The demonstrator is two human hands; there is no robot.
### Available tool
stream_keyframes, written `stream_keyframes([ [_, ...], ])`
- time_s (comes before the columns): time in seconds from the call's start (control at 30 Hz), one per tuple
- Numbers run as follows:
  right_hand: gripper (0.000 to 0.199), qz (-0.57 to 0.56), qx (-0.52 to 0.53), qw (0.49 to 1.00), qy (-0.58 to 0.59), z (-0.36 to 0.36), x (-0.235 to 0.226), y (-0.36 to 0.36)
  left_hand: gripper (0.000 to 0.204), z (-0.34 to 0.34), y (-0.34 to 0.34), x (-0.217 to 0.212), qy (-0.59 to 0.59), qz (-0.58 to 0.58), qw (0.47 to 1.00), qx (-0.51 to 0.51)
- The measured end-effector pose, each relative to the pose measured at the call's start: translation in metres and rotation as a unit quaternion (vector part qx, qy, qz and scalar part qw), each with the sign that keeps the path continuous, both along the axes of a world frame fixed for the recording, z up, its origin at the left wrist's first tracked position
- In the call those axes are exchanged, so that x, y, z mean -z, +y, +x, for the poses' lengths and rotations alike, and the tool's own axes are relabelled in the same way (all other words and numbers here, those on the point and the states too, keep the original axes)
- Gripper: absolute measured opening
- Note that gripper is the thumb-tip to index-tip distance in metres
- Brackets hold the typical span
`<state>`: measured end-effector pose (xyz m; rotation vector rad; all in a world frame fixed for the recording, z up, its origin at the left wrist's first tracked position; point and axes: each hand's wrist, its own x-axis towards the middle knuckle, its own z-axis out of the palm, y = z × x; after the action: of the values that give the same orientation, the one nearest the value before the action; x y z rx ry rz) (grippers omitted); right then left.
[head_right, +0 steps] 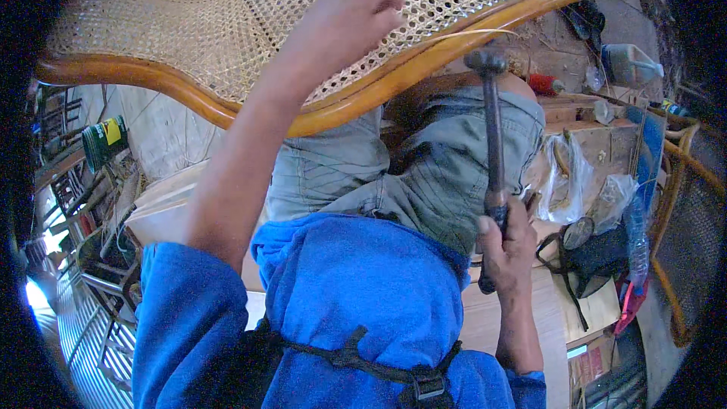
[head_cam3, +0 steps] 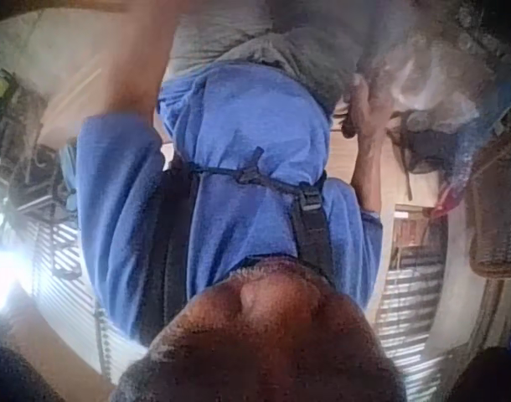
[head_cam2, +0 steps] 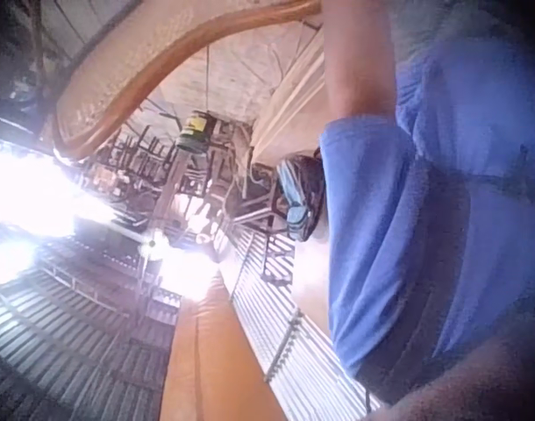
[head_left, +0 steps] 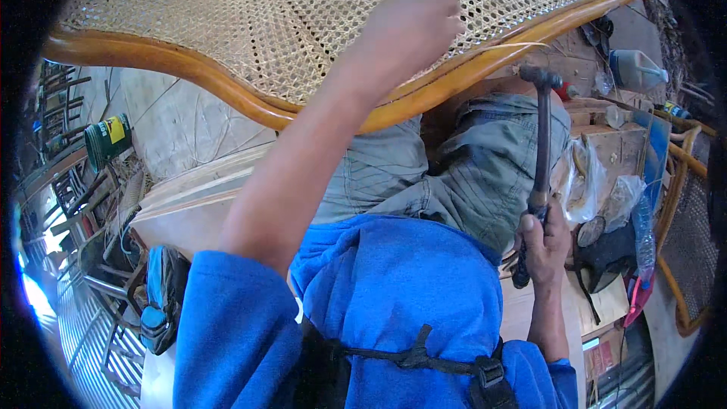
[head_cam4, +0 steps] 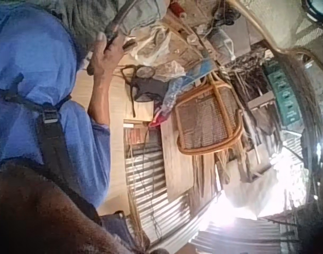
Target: The person weaves a cane strip into the frame of a chair seat. They use a hammer to tap the cane into place and pliers to cut the strip, working along the edge of the seat.
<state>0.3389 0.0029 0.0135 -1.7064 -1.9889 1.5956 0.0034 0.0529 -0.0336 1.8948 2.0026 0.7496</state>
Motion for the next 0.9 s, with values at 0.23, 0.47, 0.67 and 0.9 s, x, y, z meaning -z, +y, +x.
stream_keyframes([
  [0.23,0.031,-0.002,-0.106,0.993,-0.048,-0.043,-0.022,0.009,0.040,0.015,0.079,-0.014,-0.021,-0.324,0.914,0.245],
  [0.47,0.033,0.003,-0.180,0.979,-0.099,-0.083,-0.033,0.023,0.029,0.009,0.089,-0.047,-0.003,-0.363,0.889,0.278],
  [0.67,0.031,-0.001,-0.142,0.987,-0.082,-0.077,-0.031,0.021,0.029,0.003,0.089,-0.042,0.005,-0.352,0.891,0.286],
  [0.9,0.029,0.009,-0.140,0.987,-0.072,-0.076,-0.030,0.020,0.029,-0.002,0.092,-0.040,-0.002,-0.339,0.892,0.299],
])
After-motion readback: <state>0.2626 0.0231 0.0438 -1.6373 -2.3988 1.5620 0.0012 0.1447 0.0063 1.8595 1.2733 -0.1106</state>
